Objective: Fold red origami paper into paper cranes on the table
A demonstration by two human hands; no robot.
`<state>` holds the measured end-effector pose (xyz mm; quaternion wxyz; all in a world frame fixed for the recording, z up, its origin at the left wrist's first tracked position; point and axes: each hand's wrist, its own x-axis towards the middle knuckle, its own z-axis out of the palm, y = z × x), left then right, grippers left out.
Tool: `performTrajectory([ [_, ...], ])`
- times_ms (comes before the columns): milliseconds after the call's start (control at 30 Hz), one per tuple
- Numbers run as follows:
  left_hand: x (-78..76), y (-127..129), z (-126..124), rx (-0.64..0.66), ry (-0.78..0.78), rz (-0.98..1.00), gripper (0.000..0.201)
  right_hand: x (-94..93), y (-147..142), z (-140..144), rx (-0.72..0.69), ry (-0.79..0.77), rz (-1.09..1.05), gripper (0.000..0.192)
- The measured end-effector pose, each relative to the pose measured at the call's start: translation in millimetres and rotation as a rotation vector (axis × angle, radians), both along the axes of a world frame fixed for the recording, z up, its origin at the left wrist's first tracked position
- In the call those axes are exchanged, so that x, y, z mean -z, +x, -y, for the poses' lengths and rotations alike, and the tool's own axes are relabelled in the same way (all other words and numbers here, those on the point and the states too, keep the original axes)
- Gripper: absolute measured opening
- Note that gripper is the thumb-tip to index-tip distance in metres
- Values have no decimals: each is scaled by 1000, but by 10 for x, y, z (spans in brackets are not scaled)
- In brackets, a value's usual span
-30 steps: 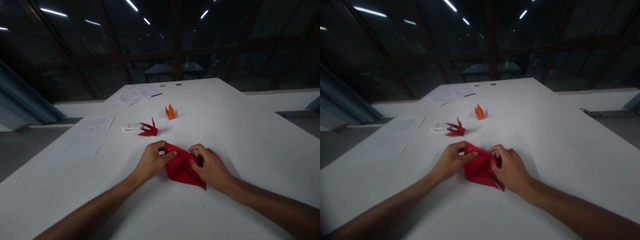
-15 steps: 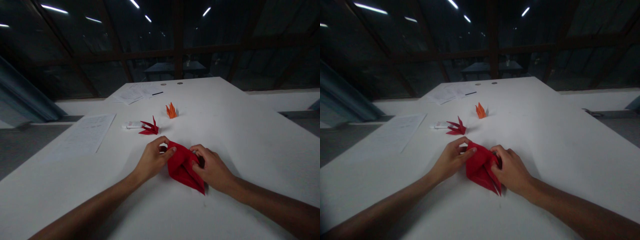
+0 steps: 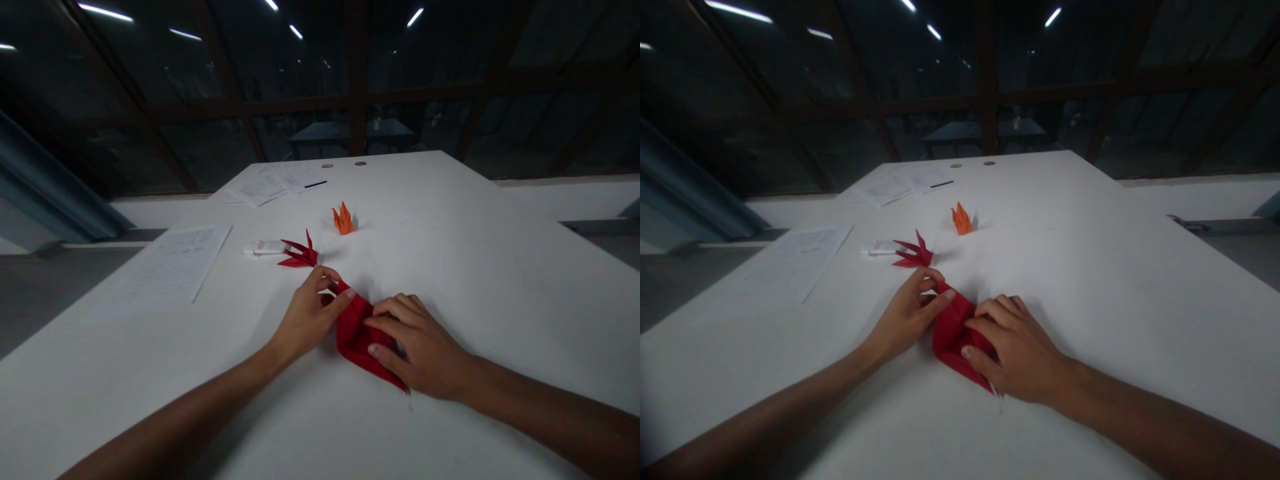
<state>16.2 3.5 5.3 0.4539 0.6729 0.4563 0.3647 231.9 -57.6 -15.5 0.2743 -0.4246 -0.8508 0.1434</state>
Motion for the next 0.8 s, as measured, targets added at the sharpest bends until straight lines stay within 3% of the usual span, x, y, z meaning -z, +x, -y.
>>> performTrajectory([
  [100, 65, -14, -17, 4, -44, 42, 30, -15, -5, 17, -25, 0, 38, 30],
  [200, 110, -40, -25, 28, 11, 20, 30, -34, 4, 26, -35, -13, 53, 27],
  [567, 130, -186, -87, 244, 81, -27, 36, 35, -22, 47, -47, 65, 116, 31],
  [700, 127, -260, -146, 402, 50, -24, 46, 50, -13, 53, -49, 63, 122, 29],
  [800, 88, -291, -155, 509, 141, -74, 53, 48, -13, 55, -41, 46, 144, 28],
])
